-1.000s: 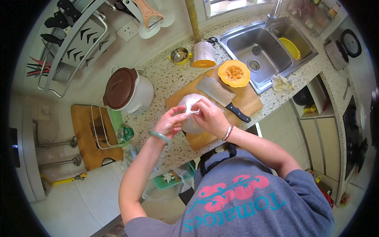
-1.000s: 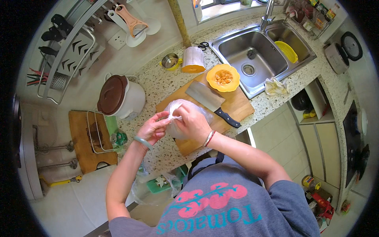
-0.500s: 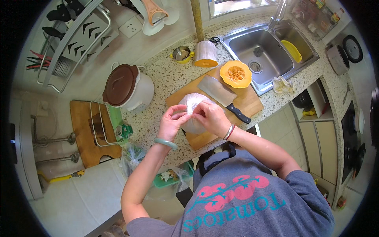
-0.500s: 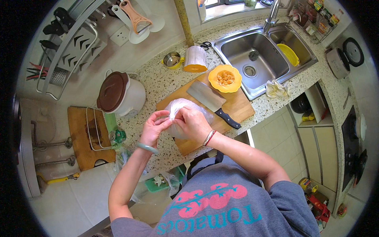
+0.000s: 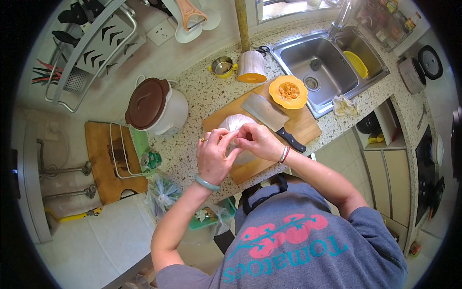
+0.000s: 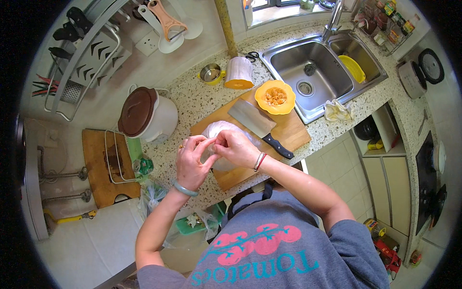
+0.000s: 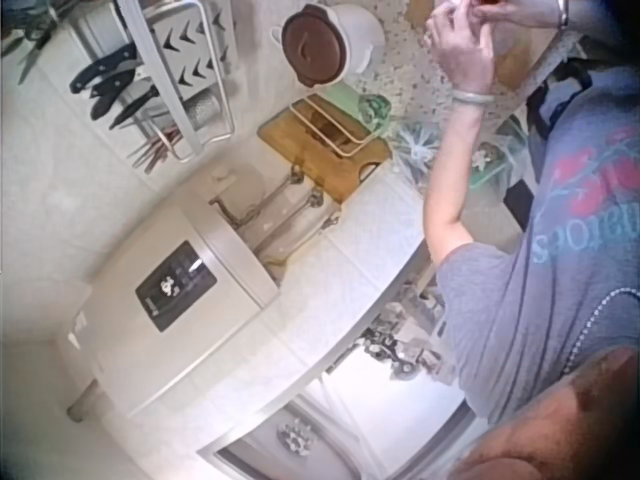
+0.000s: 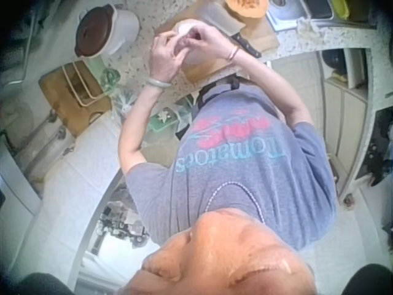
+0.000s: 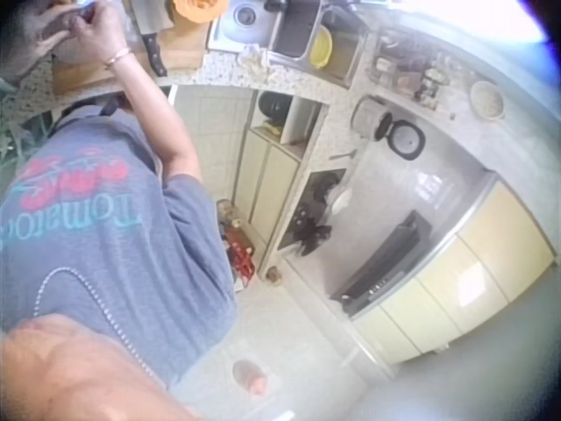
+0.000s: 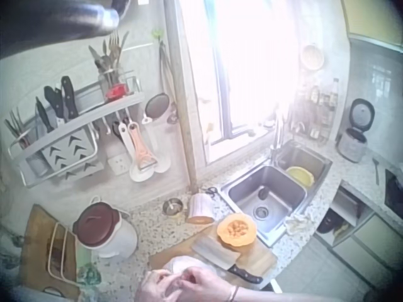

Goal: The person wraps a halved pumpkin in a plastic bag and places it into the refrigerator. They repeat this process with a second halved pumpkin, securing the bag and storing it in the fridge.

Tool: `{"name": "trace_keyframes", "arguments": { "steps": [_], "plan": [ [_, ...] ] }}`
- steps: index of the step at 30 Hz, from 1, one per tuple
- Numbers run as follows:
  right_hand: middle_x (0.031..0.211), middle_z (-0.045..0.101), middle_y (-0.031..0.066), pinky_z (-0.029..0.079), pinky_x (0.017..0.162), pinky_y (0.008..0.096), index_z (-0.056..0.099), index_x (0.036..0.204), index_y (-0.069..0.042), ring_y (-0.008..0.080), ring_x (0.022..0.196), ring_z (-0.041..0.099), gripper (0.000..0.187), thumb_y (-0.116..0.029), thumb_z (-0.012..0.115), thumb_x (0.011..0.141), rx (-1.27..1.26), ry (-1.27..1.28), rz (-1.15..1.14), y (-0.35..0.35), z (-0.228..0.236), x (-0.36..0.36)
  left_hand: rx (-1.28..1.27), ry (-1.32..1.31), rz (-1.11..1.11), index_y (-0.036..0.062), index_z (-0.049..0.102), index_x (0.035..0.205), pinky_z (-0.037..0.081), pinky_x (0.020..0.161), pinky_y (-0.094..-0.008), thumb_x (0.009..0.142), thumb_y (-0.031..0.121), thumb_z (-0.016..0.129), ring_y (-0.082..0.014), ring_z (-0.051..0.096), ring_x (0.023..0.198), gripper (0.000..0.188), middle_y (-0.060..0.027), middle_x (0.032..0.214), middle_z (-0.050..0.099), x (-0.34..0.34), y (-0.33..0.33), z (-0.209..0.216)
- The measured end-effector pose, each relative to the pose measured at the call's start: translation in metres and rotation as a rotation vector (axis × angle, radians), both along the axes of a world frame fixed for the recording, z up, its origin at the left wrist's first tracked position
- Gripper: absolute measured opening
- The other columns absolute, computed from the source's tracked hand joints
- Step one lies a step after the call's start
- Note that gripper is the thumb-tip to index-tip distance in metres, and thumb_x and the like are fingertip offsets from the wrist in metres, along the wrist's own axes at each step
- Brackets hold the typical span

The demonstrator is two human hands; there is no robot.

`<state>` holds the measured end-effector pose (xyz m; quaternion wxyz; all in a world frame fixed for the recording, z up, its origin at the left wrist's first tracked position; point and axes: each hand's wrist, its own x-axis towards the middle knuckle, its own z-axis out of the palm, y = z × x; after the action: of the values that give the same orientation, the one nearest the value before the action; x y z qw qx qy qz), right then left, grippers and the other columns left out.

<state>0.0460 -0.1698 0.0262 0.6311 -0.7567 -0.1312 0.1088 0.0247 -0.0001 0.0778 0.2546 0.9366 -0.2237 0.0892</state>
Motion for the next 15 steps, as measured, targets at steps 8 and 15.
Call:
{"name": "trace_keyframes", "arguments": {
  "steps": [8,15],
  "plan": [
    [0.071,0.062,0.0099,0.046,0.059,0.0319,0.06,0.079,0.0,0.0181,0.065,0.058,0.015,-0.013,0.067,0.082,-0.004,0.002,0.069,-0.004,0.005,0.005,0.058,-0.262,-0.037,0.0182,0.07,0.097,0.039,0.086,-0.0353,0.069,0.027,0.077,-0.0161,0.058,0.091,0.03,0.0041,0.094,0.063,0.012,0.012,-0.028],
    [0.075,0.057,0.0016,0.044,0.06,0.0248,0.057,0.086,-0.001,0.0079,0.068,0.051,0.011,-0.01,0.064,0.088,-0.026,-0.046,0.119,-0.01,-0.002,0.005,-0.028,-0.222,-0.029,0.0165,0.069,0.094,0.038,0.088,-0.0355,0.069,0.028,0.077,-0.0179,0.058,0.096,0.029,0.0029,0.098,0.064,0.019,0.019,-0.04]
  ]
}}
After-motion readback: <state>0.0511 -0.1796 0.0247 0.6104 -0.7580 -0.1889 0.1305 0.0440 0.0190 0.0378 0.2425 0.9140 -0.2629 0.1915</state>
